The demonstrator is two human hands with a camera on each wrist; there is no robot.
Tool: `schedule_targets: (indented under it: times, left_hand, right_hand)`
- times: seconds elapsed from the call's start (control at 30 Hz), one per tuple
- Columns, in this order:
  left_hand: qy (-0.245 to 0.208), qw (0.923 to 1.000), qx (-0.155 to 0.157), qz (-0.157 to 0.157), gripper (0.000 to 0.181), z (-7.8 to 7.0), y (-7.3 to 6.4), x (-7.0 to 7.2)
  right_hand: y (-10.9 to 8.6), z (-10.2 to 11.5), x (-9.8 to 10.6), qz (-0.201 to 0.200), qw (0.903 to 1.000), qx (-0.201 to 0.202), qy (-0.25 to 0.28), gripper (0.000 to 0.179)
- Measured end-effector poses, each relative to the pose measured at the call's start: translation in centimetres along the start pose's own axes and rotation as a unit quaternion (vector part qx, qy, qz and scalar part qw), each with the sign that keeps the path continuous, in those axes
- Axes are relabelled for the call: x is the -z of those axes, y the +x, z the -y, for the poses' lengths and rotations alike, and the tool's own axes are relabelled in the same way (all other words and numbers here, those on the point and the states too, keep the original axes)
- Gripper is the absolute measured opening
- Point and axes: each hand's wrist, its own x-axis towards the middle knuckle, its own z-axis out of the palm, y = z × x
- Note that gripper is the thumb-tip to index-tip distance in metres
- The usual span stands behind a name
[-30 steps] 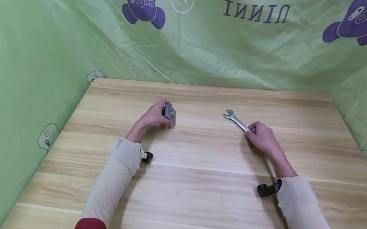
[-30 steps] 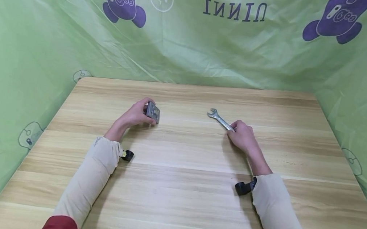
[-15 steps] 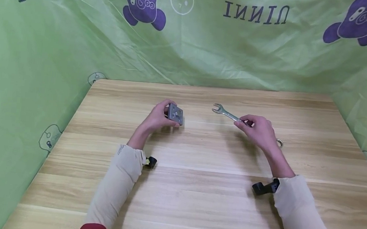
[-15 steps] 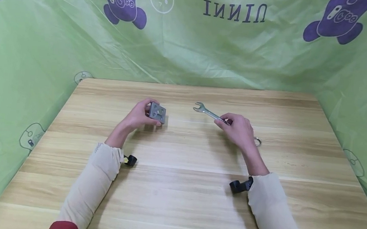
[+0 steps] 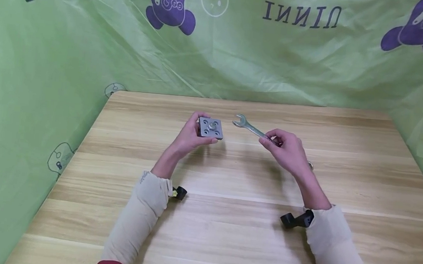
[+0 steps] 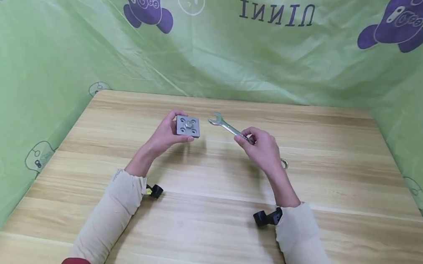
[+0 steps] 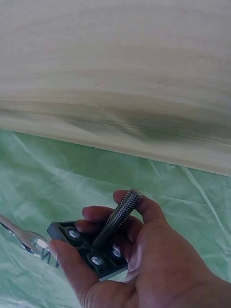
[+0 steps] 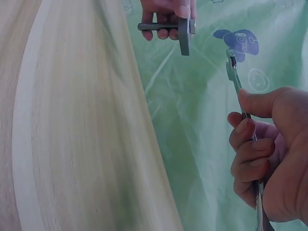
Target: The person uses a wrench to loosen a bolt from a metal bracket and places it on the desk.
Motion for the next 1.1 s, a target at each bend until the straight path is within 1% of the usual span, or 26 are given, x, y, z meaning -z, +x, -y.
schedule_targets:
  times: [0.27,0.47,0.63,0.73,0.9,1.1]
  left_hand:
    - [-0.028,0.9994,-0.008,0.018,0.078,0.2,-0.1,-0.3]
    - [-0.071,0.9970,-0.023,0.021,0.075,0.2,-0.3,-0.9]
    - [-0.095,0.9943,-0.039,0.029,0.075,0.1,-0.4,-1.5]
    - [-0.103,0.9932,-0.048,0.025,0.075,0.0,-0.5,-1.8]
    - [-0.105,0.9926,-0.059,0.017,0.075,-0.3,-0.7,-2.2]
    - [-0.109,0.9917,-0.065,0.018,0.076,-0.2,-0.8,-2.5]
  right_hand:
    - [0.1,0.4,-0.8,0.038,0.9990,0.011,0.019,0.025]
    - [0.1,0.6,-1.4,0.055,0.9980,0.023,0.023,0.021]
    - [0.0,0.8,-2.0,0.056,0.9979,0.028,0.015,0.020]
    - [0.0,0.9,-2.1,0.054,0.9981,0.028,0.012,0.020]
    - [0.0,1.0,-2.3,0.051,0.9982,0.031,0.009,0.021]
    - [0.0,1.0,-2.4,0.047,0.9980,0.042,-0.002,0.022]
